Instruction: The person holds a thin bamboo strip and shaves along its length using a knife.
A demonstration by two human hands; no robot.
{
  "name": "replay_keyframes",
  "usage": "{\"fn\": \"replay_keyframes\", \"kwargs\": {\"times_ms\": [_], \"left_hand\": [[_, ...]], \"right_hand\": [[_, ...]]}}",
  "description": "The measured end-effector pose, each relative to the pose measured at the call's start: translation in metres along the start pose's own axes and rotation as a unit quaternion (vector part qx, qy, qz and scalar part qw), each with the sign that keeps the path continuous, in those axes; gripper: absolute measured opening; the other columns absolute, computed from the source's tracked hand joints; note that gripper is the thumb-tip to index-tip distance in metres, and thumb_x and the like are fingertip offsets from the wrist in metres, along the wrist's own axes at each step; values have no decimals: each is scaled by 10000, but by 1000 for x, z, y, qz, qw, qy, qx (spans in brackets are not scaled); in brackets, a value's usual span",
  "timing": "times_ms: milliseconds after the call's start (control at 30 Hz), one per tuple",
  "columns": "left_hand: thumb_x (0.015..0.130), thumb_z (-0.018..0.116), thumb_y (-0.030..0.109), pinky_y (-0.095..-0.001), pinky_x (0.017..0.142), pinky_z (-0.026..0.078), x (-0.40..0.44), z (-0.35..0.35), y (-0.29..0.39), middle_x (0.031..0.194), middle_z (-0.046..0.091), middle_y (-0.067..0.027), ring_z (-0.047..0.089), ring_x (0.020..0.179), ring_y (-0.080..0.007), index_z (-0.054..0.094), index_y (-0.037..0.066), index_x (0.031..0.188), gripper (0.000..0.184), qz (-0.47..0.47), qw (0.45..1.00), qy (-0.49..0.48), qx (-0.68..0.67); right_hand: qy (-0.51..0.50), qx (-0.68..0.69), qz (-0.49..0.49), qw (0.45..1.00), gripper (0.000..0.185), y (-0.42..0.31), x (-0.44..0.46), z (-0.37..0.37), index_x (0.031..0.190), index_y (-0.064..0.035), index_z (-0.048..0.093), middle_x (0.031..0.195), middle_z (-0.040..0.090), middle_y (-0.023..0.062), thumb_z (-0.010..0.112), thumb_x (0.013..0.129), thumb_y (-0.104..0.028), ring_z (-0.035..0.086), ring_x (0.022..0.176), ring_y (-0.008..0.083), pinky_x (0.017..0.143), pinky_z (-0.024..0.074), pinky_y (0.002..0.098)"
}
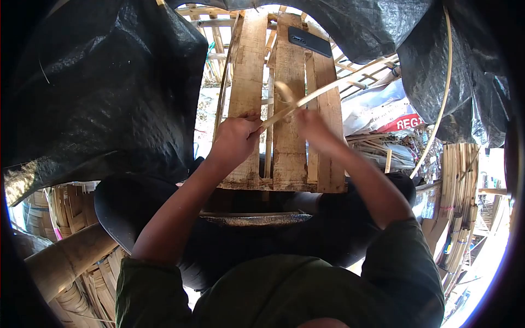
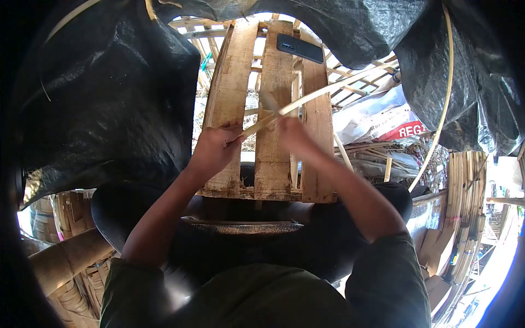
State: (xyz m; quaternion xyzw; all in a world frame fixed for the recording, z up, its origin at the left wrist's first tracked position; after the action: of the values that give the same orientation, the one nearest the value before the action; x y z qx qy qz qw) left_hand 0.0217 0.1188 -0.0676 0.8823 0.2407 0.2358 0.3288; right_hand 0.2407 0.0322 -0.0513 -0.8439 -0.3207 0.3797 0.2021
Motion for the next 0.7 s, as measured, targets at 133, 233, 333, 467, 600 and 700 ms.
{"fn": "replay_keyframes", "kwargs": {"times_ms": [133, 233, 333, 467, 600, 700], "left_hand": [[870, 701, 48, -383, 1013, 519, 0, 1, -1, 1055, 691, -235, 676, 1038, -349, 710, -20, 1048, 191, 5, 1000, 9, 3], [873, 699, 49, -384, 996, 527, 0, 1, -1, 1056, 690, -237, 672, 1049, -348, 710, -15, 1059, 198, -8, 1000, -4, 9], [877, 697, 52, -385, 993, 530, 0, -1, 1, 1050, 686, -245, 667, 1058, -348, 707, -14, 1068, 202, -28, 999, -19, 17], [881, 693, 49, -388, 1021, 516, 1, -4, 5, 1039, 679, -259, 657, 1080, -347, 704, -17, 1070, 201, -41, 999, -20, -11], [884, 689, 47, -393, 1032, 509, 1, 2, -3, 1047, 676, -261, 647, 1103, -347, 703, -20, 1073, 201, 19, 1000, 16, 19], [890, 684, 46, -397, 1033, 508, 1, 0, -2, 1059, 677, -257, 639, 1119, -348, 702, -23, 1080, 203, 18, 1000, -5, 18]], "right_hand": [[-38, -33, -6, 999, 428, -15, -11, -18, 1044, 1, 569, 569, 449, -21, 327, 1097, -347, 427, 379, 112, 340, 361, 295], [-5, -6, 12, 1000, 410, -7, 5, -37, 1016, -1, 574, 596, 486, -5, 353, 1091, -338, 445, 397, 124, 356, 372, 297], [110, -134, -229, 958, 406, 2, -17, 32, 961, 0, 560, 587, 464, -6, 368, 1088, -335, 459, 417, 106, 343, 344, 267], [-45, -4, 30, 999, 412, -10, 2, -35, 1041, 4, 545, 582, 458, -9, 355, 1088, -358, 466, 421, 96, 340, 365, 277], [-71, -67, -78, 992, 442, 16, 9, 15, 916, -8, 554, 541, 443, -12, 364, 1084, -371, 476, 461, 89, 379, 369, 298], [-63, -50, -91, 993, 459, -4, -17, 17, 861, -27, 563, 548, 462, -15, 365, 1084, -377, 453, 423, 103, 362, 353, 315]]}}
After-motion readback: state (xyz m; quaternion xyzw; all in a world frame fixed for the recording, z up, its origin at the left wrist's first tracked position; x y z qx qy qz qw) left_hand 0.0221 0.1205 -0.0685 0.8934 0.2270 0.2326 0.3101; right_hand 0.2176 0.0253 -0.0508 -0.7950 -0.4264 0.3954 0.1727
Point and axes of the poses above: each hand's wrist, its own x-axis towards the middle knuckle, its own z-axis out of the palm, y = z × x, the point moved 1 cm from there along x, towards the middle knuckle
